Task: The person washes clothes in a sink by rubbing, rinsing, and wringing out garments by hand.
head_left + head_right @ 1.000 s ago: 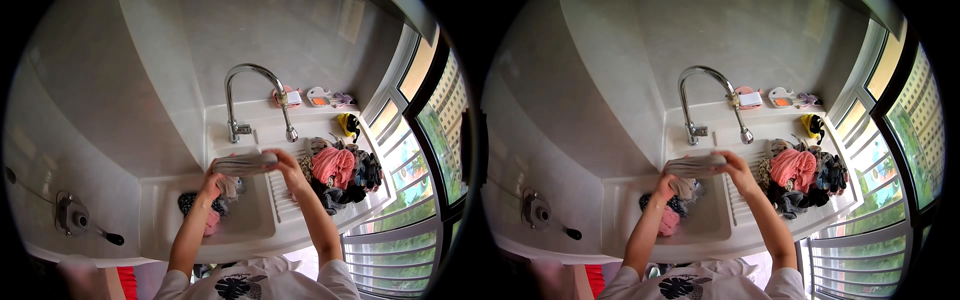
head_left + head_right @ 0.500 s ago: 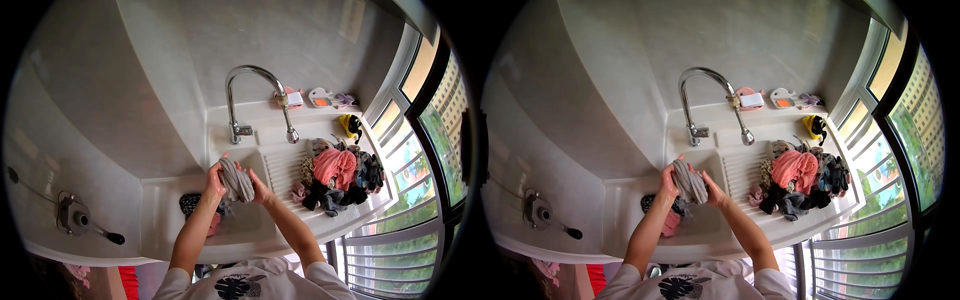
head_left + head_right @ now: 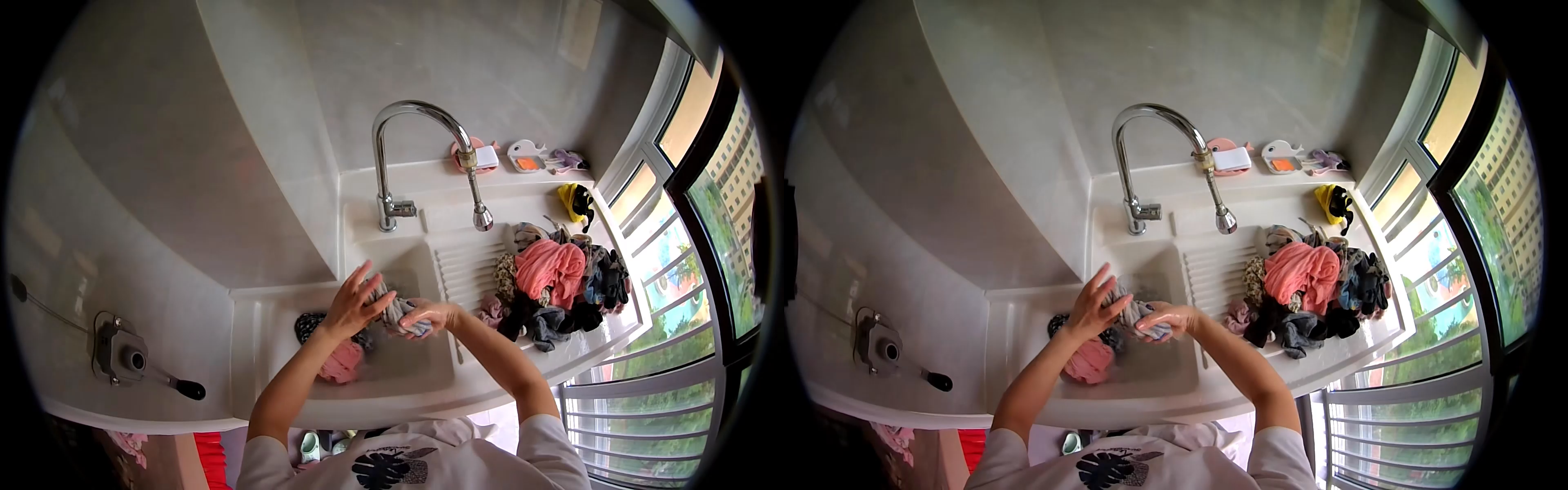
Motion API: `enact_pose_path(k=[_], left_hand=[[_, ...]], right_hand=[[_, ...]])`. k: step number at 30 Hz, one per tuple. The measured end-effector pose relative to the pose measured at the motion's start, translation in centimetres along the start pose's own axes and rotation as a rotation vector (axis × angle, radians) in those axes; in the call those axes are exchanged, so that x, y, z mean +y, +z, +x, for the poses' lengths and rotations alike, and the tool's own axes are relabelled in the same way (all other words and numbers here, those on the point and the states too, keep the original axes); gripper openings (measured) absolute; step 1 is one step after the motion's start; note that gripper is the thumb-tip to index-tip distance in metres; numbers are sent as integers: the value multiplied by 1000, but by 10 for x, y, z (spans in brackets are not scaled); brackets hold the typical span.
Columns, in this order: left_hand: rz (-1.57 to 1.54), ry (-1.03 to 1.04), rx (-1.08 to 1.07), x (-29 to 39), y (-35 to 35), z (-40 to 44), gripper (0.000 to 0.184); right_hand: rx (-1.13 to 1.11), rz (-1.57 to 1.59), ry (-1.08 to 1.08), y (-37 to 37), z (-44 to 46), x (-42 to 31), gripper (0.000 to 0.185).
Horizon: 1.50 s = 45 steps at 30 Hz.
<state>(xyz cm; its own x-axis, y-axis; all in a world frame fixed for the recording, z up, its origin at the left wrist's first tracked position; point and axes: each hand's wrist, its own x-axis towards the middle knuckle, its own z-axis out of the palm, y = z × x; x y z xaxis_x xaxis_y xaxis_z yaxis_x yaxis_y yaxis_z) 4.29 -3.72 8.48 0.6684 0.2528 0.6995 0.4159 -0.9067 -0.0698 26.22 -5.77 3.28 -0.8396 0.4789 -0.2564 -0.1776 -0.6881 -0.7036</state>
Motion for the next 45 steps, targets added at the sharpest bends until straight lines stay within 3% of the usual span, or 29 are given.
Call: enact_pose_path(k=[1, 4, 6, 8, 9, 11, 15, 16, 17, 19, 21, 23, 25, 26, 28, 29, 31, 35, 39, 41, 42, 44, 45], left_hand=[[-2, 0, 0, -1, 2, -4, 55], [120, 169, -88, -7, 7, -13, 25], [145, 126, -142, -7, 6, -17, 25], [166, 85, -195, -5, 8, -16, 25], [225, 58, -274, -3, 9, -13, 23], [283, 26, -355, 1, 12, -13, 22], [130, -287, -475, -1, 24, -19, 23], [38, -414, -523, -2, 25, -18, 24], [39, -415, -524, -1, 26, -18, 24], [-106, -668, -612, 3, 23, -6, 27], [-162, -738, -617, 3, 29, -7, 27], [-211, -807, -615, 2, 32, -10, 27], [-528, -902, -439, 6, 32, -16, 25], [-529, -901, -440, 8, 34, -18, 25], [-876, -1145, -338, 16, 37, -23, 21], [-878, -1144, -340, 19, 39, -25, 21], [-1232, -1524, -276, 28, 39, -24, 15], [-1608, -1727, 9, 42, 54, -36, 14], [-1603, -1694, -191, 41, 64, -64, 20], [-1383, -1472, -205, 45, 36, -43, 34], [-1438, -1382, -201, 39, 26, -47, 51], [-1320, -1328, -238, 21, 26, -85, 51], [-1199, -1259, -283, 11, 28, -107, 50]], right_hand=[[11, -107, 87, -3, 2, -1, 40], [66, -316, 154, -5, 7, -5, 44], [92, -441, 183, 1, 10, -11, 49], [238, -844, -18, 21, 6, -20, 65], [238, -842, -18, 22, 7, -23, 65], [381, -1237, 36, 23, 10, -28, 64], [564, -1534, 60, 39, 15, -32, 60], [604, -1623, -15, 34, 18, -30, 55], [644, -1710, -94, 30, 21, -28, 50], [662, -1811, -158, 26, 25, -27, 48], [679, -1907, -217, 20, 26, -25, 46], [661, -2129, -415, 14, 29, -27, 39], [668, -2184, -503, 15, 29, -26, 35], [674, -2242, -593, 14, 29, -27, 31], [643, -2280, -610, 18, 27, -29, 27], [612, -2320, -627, 19, 26, -30, 23], [622, -2331, -676, 16, 27, -27, 23], [751, -2291, -817, 8, 30, -12, 21], [868, -2037, -685, -1, 39, 31, 22], [1097, -1687, -614, 0, 32, 34, 27], [1150, -1510, -522, -4, 24, 36, 35], [1406, -1095, -322, -8, 1, 17, 42], [1440, -726, -234, -27, -14, 6, 47]])
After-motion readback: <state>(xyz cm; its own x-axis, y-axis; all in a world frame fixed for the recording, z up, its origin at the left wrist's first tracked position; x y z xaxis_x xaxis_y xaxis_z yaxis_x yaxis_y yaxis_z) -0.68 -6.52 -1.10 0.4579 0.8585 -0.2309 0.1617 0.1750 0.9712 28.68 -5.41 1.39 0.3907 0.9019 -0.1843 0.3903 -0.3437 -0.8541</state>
